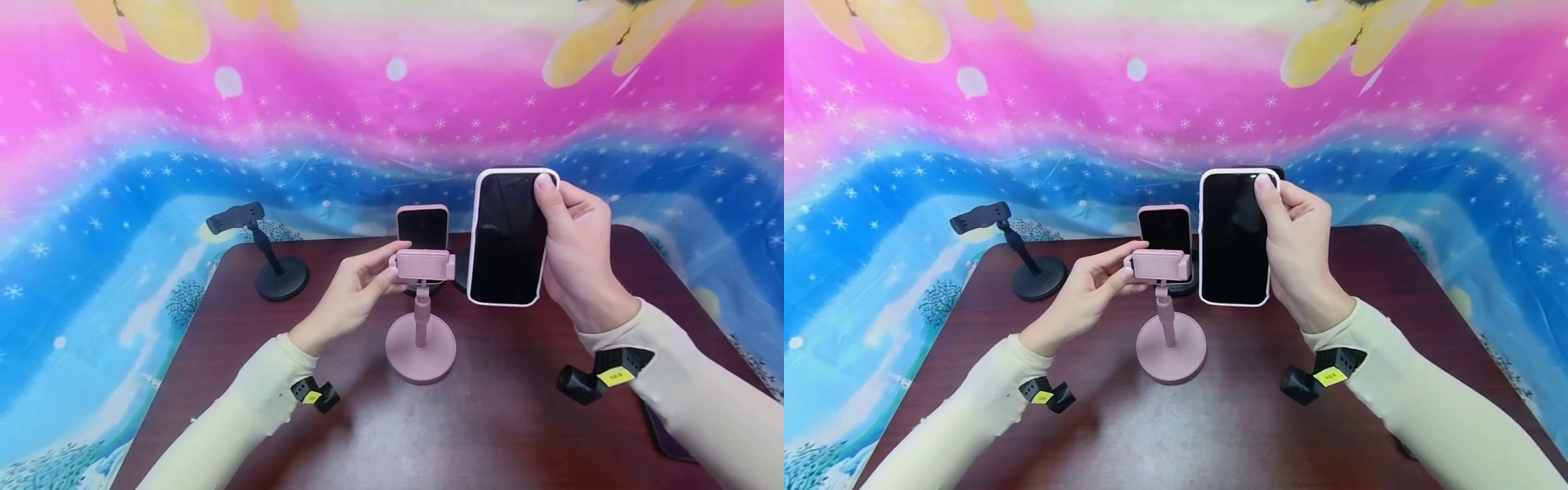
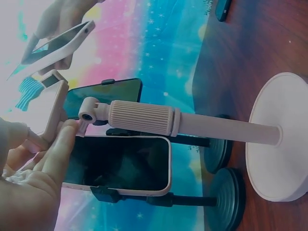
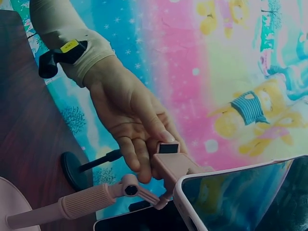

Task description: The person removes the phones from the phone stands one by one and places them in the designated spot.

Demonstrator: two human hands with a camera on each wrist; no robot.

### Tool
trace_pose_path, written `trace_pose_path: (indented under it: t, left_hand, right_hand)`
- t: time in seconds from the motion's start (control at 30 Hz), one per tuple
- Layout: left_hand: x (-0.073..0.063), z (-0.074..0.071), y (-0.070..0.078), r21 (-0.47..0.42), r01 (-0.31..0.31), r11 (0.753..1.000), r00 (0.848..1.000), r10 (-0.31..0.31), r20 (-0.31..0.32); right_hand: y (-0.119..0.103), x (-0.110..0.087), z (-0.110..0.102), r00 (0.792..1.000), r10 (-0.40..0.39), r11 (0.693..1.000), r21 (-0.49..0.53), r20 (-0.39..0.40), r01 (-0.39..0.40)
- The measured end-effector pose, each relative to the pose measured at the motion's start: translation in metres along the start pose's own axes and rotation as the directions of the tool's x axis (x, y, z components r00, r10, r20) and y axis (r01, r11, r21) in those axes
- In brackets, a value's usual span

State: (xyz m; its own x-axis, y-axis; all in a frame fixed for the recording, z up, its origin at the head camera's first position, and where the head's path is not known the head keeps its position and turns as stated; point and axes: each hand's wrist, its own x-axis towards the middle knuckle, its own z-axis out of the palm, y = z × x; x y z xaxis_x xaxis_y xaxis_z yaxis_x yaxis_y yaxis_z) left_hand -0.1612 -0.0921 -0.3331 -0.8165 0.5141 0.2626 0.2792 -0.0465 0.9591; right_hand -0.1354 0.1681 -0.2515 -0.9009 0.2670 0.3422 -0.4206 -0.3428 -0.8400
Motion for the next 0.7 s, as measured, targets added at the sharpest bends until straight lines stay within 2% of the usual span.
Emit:
trace_pose_path:
  t: [0.23,0.7]
  left_hand:
    - [0.001,0.001,0.0,0.011,0.011,1.0,0.999,-0.011,0.03]
    - [0.003,0.002,0.001,-0.022,0.042,0.999,0.999,-0.042,0.012]
  right_hand:
    - [0.003,-0.004,-0.007,0.999,0.036,0.999,-0.01,-0.004,-0.037]
    - [0.016,-0.012,-0.022,0.996,0.093,0.994,-0.06,0.0,-0.093]
